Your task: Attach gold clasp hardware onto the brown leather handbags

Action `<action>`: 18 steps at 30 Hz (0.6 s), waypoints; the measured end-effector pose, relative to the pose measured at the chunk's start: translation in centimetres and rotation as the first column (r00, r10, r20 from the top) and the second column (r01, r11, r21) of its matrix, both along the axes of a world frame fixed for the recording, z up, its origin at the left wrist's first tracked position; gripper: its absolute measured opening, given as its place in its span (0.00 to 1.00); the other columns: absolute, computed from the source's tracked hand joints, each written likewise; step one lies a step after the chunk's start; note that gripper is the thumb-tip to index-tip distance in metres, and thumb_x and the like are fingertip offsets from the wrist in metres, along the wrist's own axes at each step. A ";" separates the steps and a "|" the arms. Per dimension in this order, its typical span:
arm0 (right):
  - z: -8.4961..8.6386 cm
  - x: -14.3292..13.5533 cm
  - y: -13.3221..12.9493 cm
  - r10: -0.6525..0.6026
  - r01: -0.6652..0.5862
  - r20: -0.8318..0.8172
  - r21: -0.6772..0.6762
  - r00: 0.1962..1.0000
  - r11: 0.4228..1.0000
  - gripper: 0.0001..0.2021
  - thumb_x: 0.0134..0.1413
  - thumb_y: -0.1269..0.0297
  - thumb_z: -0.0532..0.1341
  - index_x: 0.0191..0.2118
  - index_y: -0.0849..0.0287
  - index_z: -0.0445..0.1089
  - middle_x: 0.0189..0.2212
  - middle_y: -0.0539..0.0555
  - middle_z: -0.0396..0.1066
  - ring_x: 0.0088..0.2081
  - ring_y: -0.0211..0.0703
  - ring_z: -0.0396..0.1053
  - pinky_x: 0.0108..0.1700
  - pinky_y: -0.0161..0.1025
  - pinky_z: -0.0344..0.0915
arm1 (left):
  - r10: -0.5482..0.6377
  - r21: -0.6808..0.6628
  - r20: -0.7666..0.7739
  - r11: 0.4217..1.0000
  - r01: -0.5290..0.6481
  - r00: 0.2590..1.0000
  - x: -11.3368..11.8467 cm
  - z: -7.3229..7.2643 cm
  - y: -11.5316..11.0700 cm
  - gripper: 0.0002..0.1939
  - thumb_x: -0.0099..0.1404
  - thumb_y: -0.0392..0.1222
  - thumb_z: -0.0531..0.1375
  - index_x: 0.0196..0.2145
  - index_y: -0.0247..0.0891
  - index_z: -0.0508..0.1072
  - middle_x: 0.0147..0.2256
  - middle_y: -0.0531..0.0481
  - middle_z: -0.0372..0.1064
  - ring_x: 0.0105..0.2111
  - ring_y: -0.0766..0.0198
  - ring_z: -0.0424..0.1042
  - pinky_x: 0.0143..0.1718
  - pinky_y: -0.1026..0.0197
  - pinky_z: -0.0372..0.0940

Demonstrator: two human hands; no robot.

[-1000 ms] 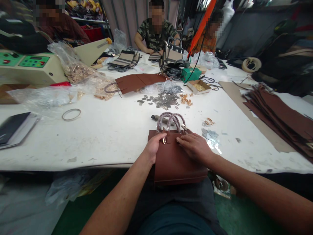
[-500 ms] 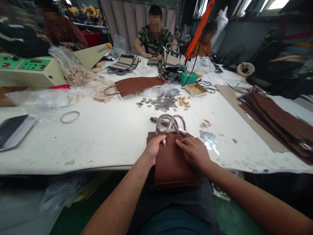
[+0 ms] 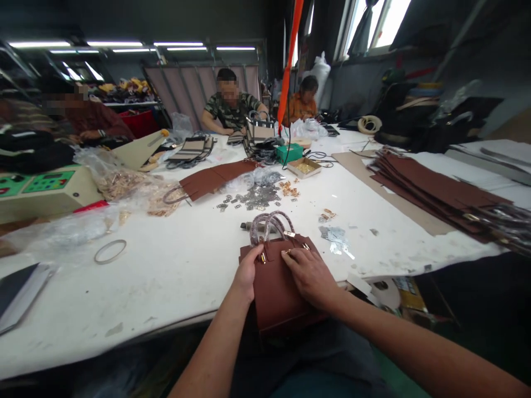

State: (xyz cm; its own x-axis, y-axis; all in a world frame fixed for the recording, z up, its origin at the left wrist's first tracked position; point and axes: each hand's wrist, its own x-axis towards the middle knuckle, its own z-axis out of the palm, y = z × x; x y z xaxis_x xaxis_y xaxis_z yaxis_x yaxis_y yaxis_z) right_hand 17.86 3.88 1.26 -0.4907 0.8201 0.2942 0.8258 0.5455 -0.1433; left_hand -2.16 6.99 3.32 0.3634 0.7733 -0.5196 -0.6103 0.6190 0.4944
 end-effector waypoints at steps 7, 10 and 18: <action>0.2 -0.9 -6.5 -0.043 0.059 -0.320 0.039 0.946 0.998 0.28 0.63 0.61 0.62 0.67 0.52 0.62 0.69 0.63 0.58 0.67 0.64 0.57 0.61 0.65 0.64 | -0.033 0.162 0.123 0.987 0.012 0.992 0.4 2.3 -3.5 0.25 0.70 0.51 0.58 0.56 0.30 0.74 0.44 0.36 0.80 0.45 0.45 0.80 0.53 0.44 0.71; 1.7 -2.4 -8.2 -0.107 0.139 -0.429 0.045 0.897 0.989 0.42 0.54 0.54 0.69 0.71 0.52 0.54 0.71 0.65 0.52 0.68 0.71 0.54 0.61 0.68 0.64 | 0.089 0.257 0.129 0.959 -0.121 0.988 2.4 4.6 -5.8 0.29 0.72 0.59 0.55 0.58 0.33 0.74 0.47 0.36 0.79 0.49 0.44 0.78 0.56 0.43 0.69; 12.3 -1.9 -10.1 -0.001 0.184 -0.675 0.200 0.738 0.962 0.43 0.57 0.49 0.65 0.74 0.53 0.50 0.70 0.63 0.54 0.68 0.75 0.55 0.62 0.73 0.62 | 0.056 0.558 0.197 0.814 -0.159 0.979 5.8 12.9 -11.7 0.40 0.69 0.72 0.47 0.63 0.41 0.70 0.58 0.38 0.72 0.63 0.38 0.65 0.64 0.38 0.61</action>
